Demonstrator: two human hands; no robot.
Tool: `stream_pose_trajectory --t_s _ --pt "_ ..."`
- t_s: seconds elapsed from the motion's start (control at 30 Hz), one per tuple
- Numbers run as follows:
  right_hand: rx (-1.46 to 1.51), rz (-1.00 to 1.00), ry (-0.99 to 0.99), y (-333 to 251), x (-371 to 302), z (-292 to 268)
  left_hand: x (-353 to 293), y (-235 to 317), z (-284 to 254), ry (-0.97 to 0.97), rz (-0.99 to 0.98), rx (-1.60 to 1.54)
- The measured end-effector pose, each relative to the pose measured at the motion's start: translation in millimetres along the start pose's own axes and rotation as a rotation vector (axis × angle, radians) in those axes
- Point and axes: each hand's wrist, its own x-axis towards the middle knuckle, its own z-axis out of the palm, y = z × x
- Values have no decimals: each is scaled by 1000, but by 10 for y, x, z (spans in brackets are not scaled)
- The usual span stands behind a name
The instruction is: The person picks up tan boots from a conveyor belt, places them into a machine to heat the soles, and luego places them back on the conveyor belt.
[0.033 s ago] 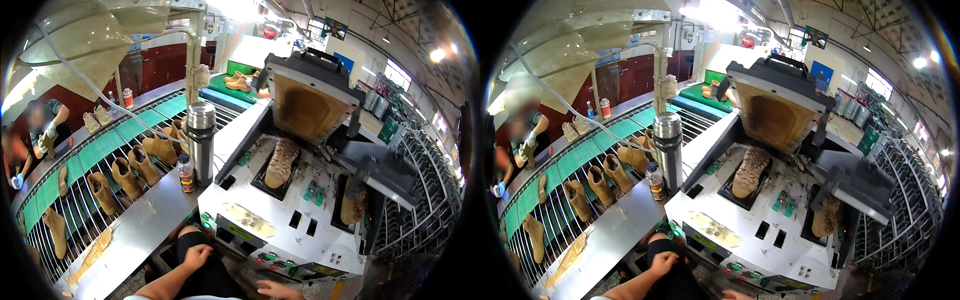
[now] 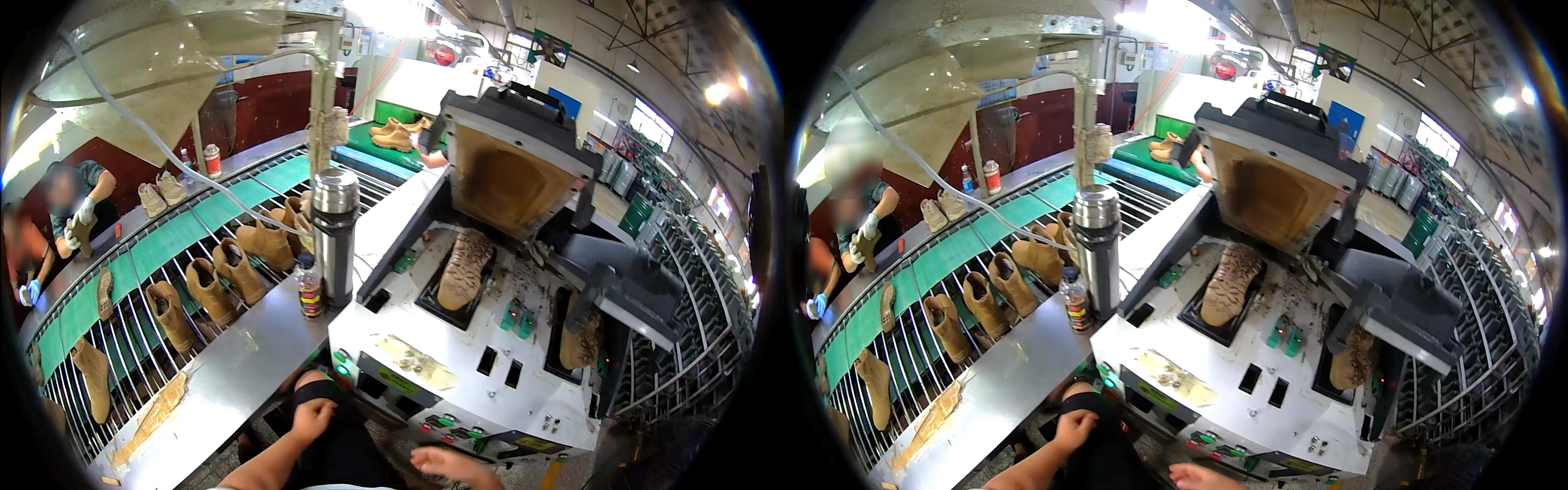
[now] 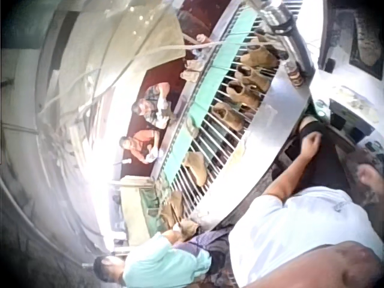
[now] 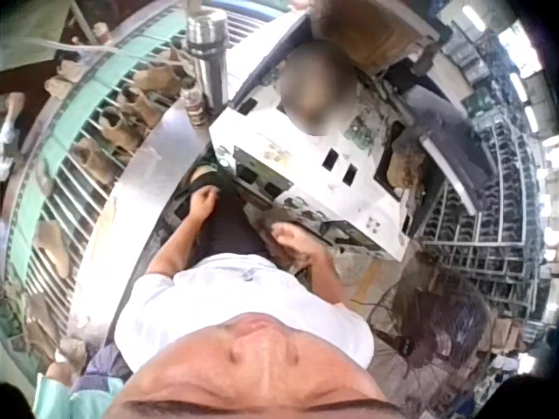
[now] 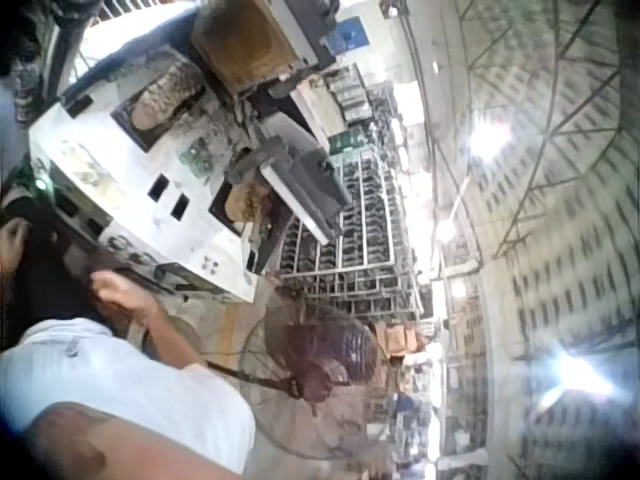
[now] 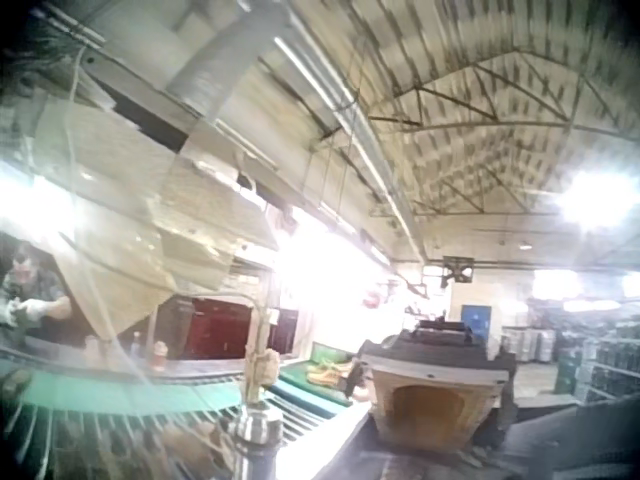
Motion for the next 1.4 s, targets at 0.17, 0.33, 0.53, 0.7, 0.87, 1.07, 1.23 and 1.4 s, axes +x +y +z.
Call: stream_pose_trajectory --t_s 0.17,0.33,0.53,0.7,0.87,1.07,1.23,1.4 --pt "-539 -300 621 -2047 878 -484 -78 -762 -1197 464 -68 159" --pt "-1023 -58 1445 -3348 1807 -1282 -344 -676 -1554 622 -117 -329" --pt "-913 595 1048 -3555 2154 -2303 -261 -613 -1496 611 6 -27" --pt "-738 222 1350 -4077 1652 -1922 -295 -771 -1499 531 -62 76" --pt "-748 -565 1720 -2998 1394 -993 -299 -863 -1542 505 -38 382" --pt "-302 -766 1542 -1767 932 -456 -263 -703 -1486 533 146 518" --pt "-180 -886 1062 -1976 917 350 -166 384 -1055 -112 -25 -386" --pt "-551 -772 402 -2667 945 1442 -198 1034 -1163 -241 218 -1303"
